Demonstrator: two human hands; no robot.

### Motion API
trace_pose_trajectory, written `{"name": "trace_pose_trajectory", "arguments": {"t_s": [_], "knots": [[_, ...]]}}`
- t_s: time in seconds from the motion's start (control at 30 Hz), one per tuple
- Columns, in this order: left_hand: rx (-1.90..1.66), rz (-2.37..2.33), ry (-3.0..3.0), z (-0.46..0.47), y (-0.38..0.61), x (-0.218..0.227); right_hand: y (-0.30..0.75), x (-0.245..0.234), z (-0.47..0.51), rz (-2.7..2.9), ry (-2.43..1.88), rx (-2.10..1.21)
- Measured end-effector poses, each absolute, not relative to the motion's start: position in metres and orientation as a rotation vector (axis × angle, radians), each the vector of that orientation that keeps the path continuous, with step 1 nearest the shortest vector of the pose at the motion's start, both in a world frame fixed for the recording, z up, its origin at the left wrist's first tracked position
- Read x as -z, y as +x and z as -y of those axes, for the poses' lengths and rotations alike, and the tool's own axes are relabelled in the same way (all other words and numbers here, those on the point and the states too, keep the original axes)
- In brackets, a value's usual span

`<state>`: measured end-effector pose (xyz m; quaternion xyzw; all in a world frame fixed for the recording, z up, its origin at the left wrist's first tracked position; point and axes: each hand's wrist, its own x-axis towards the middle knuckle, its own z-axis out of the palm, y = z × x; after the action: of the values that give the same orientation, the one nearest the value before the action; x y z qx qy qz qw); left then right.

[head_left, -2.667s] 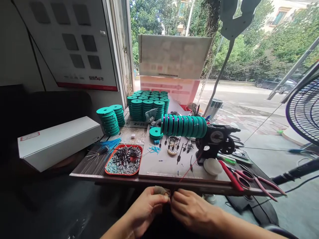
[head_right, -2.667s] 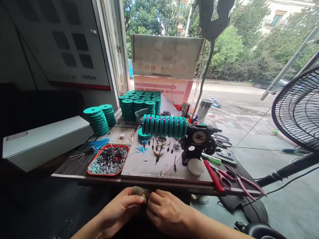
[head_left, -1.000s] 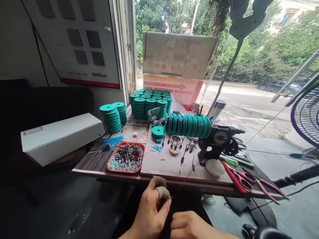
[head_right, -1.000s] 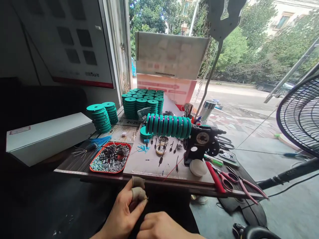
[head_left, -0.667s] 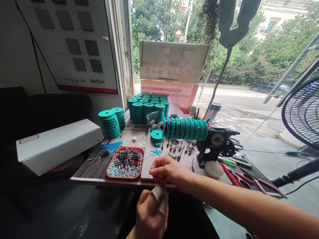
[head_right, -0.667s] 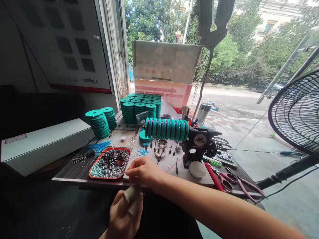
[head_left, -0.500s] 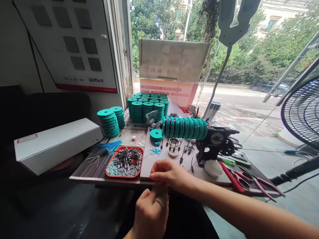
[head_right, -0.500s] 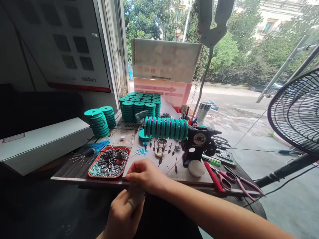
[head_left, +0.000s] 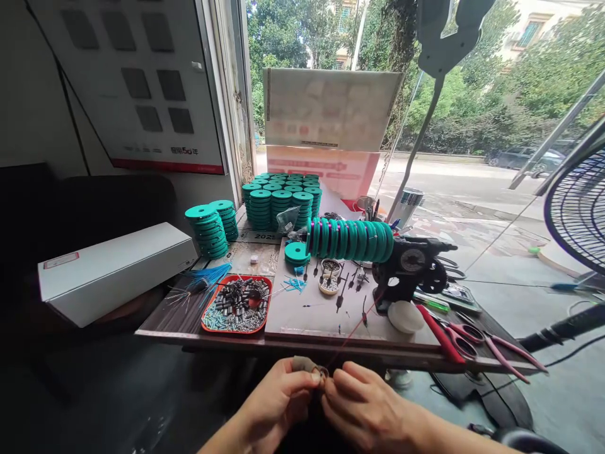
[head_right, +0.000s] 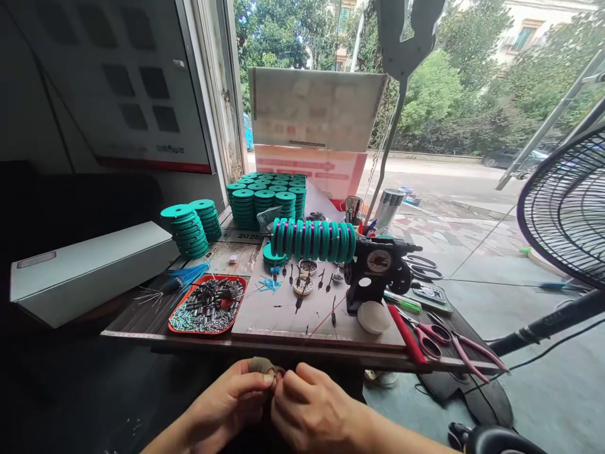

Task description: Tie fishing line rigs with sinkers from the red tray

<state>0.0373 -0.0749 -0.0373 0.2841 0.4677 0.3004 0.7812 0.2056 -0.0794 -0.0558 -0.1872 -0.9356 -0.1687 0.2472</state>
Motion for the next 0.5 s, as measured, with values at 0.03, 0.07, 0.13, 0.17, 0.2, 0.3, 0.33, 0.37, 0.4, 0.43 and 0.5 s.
{"name": "trace_pose_trajectory", "arguments": {"t_s": [0.03,0.07,0.13,0.17,0.2,0.3,0.33,0.37,0.4,0.43,0.5], "knots": [[-0.650,-1.035,0.665,0.074,0.038,0.038,0.207,0.058,0.079,2.616,-0.534,0.443],[-0.652,-1.056,0.718,0.073,0.039,0.039,0.208,0.063,0.079,2.679,-0.564,0.422],[-0.666,-1.102,0.798,0.071,0.040,0.040,0.208,0.077,0.080,2.768,-0.593,0.365],[-0.686,-1.116,0.817,0.071,0.040,0.041,0.207,0.085,0.082,2.787,-0.577,0.335],[-0.717,-1.124,0.853,0.071,0.040,0.042,0.204,0.093,0.084,2.790,-0.559,0.303],[-0.881,-1.133,1.197,0.075,0.038,0.047,0.196,0.096,0.091,2.774,-0.459,0.052],[-0.944,-1.137,1.372,0.078,0.038,0.051,0.194,0.088,0.091,2.734,-0.449,-0.132],[-1.022,-1.141,1.563,0.080,0.038,0.055,0.191,0.074,0.090,2.675,-0.464,-0.375],[-1.125,-1.146,1.748,0.083,0.037,0.061,0.188,0.057,0.086,2.532,-0.517,-0.652],[-1.254,-1.160,1.897,0.084,0.037,0.068,0.185,0.038,0.081,2.322,-0.649,-0.948],[-1.573,-1.188,2.103,0.085,0.036,0.082,0.177,0.000,0.064,1.854,-0.968,-1.493]]}}
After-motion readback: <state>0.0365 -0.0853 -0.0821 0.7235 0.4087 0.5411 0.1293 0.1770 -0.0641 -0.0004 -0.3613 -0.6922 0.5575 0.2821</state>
